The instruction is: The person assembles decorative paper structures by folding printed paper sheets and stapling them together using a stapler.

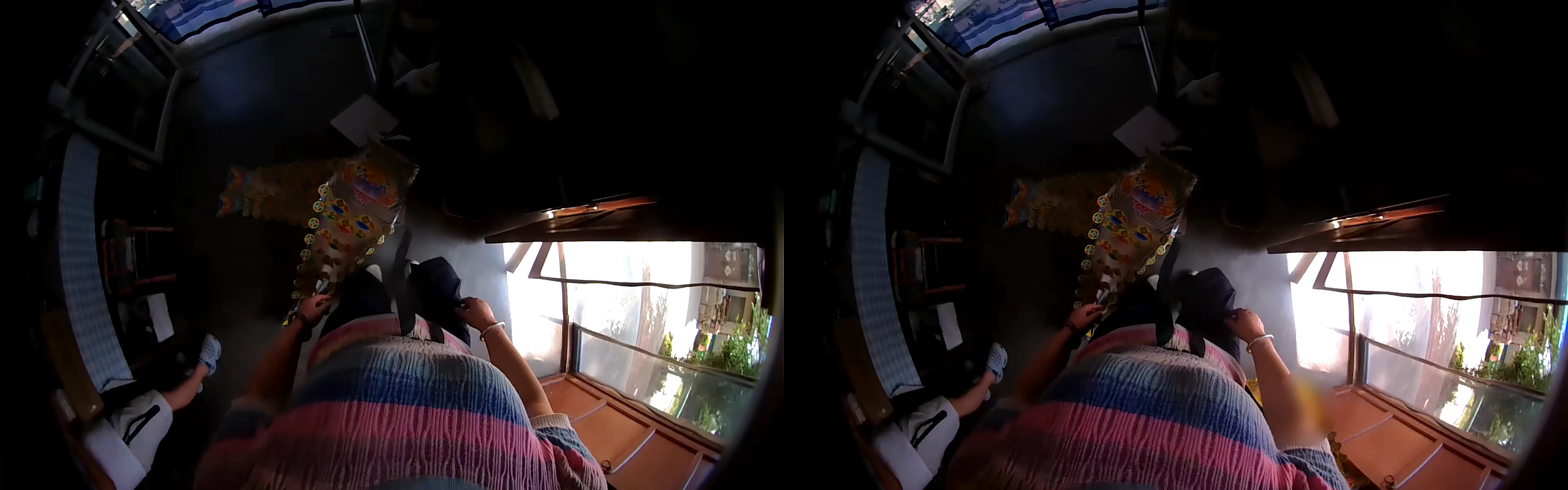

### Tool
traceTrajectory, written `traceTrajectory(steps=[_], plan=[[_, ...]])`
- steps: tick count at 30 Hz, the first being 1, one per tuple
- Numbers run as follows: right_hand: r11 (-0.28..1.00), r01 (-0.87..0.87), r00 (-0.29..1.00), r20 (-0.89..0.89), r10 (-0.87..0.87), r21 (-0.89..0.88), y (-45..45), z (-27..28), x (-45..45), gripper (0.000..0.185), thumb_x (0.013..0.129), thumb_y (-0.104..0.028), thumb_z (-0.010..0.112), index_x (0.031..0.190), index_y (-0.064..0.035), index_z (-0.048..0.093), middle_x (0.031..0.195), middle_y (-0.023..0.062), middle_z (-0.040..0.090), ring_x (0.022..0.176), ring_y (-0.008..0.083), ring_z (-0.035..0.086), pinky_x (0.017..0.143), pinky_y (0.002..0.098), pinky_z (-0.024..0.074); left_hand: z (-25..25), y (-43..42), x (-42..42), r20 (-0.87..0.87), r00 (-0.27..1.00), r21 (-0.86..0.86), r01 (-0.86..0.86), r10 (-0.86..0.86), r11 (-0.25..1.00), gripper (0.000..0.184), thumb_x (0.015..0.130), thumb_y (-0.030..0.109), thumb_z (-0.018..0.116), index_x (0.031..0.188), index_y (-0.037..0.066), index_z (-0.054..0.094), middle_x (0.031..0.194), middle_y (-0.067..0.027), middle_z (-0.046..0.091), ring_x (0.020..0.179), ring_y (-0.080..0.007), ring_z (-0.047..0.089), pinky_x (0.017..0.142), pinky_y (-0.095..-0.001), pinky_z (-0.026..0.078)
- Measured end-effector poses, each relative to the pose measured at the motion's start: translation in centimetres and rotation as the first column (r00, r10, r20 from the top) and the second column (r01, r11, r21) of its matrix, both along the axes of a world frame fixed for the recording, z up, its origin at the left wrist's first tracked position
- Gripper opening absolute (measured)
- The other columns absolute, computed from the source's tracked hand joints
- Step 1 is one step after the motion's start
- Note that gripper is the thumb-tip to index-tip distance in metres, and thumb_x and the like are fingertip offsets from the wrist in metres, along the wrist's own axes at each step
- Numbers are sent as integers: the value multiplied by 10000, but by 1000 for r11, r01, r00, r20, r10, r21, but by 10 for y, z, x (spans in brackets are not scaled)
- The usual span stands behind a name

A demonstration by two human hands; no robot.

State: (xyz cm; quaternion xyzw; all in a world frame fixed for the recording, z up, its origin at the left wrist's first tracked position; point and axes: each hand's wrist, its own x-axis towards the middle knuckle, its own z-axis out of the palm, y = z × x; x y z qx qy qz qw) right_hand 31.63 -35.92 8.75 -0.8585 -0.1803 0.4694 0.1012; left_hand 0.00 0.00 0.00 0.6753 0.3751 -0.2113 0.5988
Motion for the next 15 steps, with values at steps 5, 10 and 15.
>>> traceTrajectory(steps=[5, 10, 15], plan=[[998, -35, 992, 121, 28, 60, 102, 2, 216, 414, 638, -344, 633, 897, -21, 634, 794, 156, 632, 748, 282, 613, 707, 354, 484, -25, -2, 126, -86, 922, -76, -385, 378, 920, 415, 750, 285, 577, 1095, 54, 553, 824, -90, 636, 707, -138, 609, 602, -270, 474], [881, -472, 866, 204, 457, 30, 165, -42, 368, 257, 652, -210, 596, 855, -59, 644, 797, 160, 618, 752, 306, 598, 681, 379, 476, -23, -46, 217, -169, 815, -61, -569, 553, 820, 385, 787, 285, 555, 1111, 77, 547, 910, -97, 621, 747, -160, 607, 618, -295, 474], [628, -773, 629, 19, 777, -93, 275, 11, 450, 263, 709, -258, 621, 868, -50, 641, 858, 134, 623, 826, 283, 591, 739, 369, 466, 27, -95, 326, -346, 523, -173, -852, 779, 495, 364, 813, 290, 517, 1105, 75, 552, 973, -96, 609, 782, -186, 607, 642, -318, 476]])
